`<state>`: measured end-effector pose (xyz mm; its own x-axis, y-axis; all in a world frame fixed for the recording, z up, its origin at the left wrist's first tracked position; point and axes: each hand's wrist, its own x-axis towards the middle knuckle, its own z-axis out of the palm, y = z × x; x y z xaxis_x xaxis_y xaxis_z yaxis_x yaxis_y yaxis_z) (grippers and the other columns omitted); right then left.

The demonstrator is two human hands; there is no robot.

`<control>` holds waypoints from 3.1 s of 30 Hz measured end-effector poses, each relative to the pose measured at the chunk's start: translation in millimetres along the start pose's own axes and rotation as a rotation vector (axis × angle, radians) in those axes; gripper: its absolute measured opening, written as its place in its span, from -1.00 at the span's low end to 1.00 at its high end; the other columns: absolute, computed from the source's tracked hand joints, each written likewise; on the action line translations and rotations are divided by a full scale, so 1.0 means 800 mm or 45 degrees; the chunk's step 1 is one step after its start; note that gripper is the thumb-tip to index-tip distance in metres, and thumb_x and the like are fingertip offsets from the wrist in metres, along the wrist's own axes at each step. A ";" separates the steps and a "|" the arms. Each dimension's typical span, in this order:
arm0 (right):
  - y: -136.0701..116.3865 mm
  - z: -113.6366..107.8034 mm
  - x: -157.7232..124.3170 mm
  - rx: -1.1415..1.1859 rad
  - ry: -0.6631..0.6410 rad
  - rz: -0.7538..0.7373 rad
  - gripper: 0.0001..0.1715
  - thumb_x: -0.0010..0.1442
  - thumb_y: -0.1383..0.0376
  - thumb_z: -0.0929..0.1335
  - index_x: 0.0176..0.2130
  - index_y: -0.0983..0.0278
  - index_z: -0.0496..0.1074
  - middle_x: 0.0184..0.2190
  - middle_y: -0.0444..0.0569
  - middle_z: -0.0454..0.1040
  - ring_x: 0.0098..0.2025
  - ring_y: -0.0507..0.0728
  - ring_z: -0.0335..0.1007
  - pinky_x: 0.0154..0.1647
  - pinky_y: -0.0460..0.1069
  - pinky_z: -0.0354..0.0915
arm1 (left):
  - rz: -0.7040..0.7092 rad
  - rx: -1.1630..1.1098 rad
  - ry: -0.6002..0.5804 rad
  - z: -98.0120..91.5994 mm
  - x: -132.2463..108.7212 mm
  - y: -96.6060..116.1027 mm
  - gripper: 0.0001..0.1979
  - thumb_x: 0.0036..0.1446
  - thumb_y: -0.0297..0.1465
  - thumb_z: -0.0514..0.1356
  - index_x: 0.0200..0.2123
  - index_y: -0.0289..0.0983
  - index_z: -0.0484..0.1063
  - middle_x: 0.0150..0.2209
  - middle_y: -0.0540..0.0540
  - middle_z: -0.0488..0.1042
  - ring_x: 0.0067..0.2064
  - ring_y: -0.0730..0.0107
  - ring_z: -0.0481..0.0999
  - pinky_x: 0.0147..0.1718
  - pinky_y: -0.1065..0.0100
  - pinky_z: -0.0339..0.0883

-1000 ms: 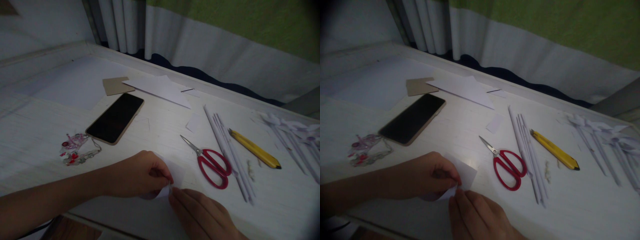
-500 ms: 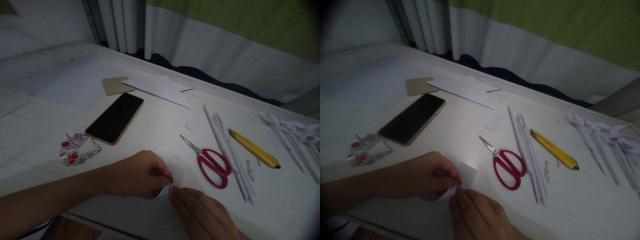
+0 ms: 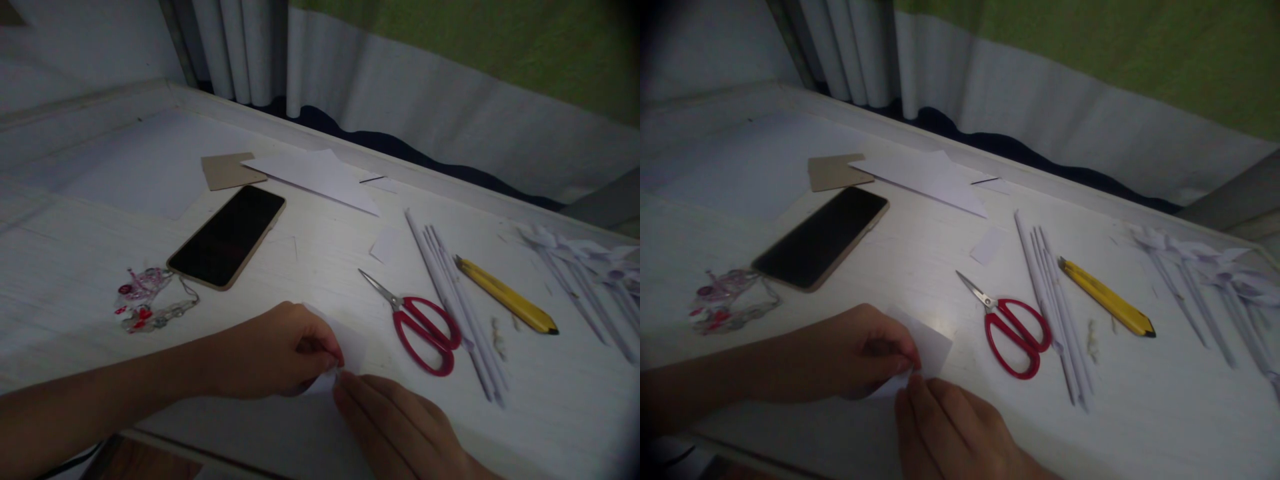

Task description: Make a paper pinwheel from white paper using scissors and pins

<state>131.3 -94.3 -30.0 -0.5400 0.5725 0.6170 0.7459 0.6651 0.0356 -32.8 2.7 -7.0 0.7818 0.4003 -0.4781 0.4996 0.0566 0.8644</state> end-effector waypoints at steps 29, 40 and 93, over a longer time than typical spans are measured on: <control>-0.003 0.012 -0.003 -0.063 0.084 -0.073 -0.66 0.08 0.51 0.14 -0.37 0.41 0.46 -0.40 0.03 0.53 -0.31 0.08 0.45 -0.38 -0.14 0.41 | 0.232 0.417 0.180 0.005 0.004 -0.009 -0.77 0.01 -0.50 -0.02 -0.45 -0.28 0.44 -0.58 0.06 0.41 -0.54 0.57 0.30 -0.58 0.55 0.05; -0.004 0.016 -0.004 0.001 0.042 -0.029 -0.64 0.09 0.53 0.12 -0.36 0.42 0.45 -0.40 0.05 0.53 -0.31 0.09 0.45 -0.42 -0.12 0.41 | 0.213 0.341 0.151 0.003 0.004 -0.009 -0.77 0.02 -0.48 -0.02 -0.46 -0.29 0.44 -0.59 0.06 0.39 -0.55 0.56 0.28 -0.59 0.55 0.06; 0.004 0.008 -0.011 0.145 -0.251 0.345 -0.60 0.02 0.13 0.31 -0.27 0.41 0.42 -0.29 0.07 0.45 -0.22 0.21 0.29 0.00 0.21 0.05 | 0.163 0.708 0.146 -0.003 -0.021 0.005 -0.60 -0.26 -0.04 0.22 -0.38 -0.18 0.43 -0.48 0.05 0.41 -0.44 0.44 0.34 -0.46 0.47 0.08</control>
<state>136.2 -93.9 -40.3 -0.4017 0.8097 0.4278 0.8300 0.5193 -0.2036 -44.8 -1.3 5.0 0.8190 0.4706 -0.3284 0.5488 -0.4751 0.6878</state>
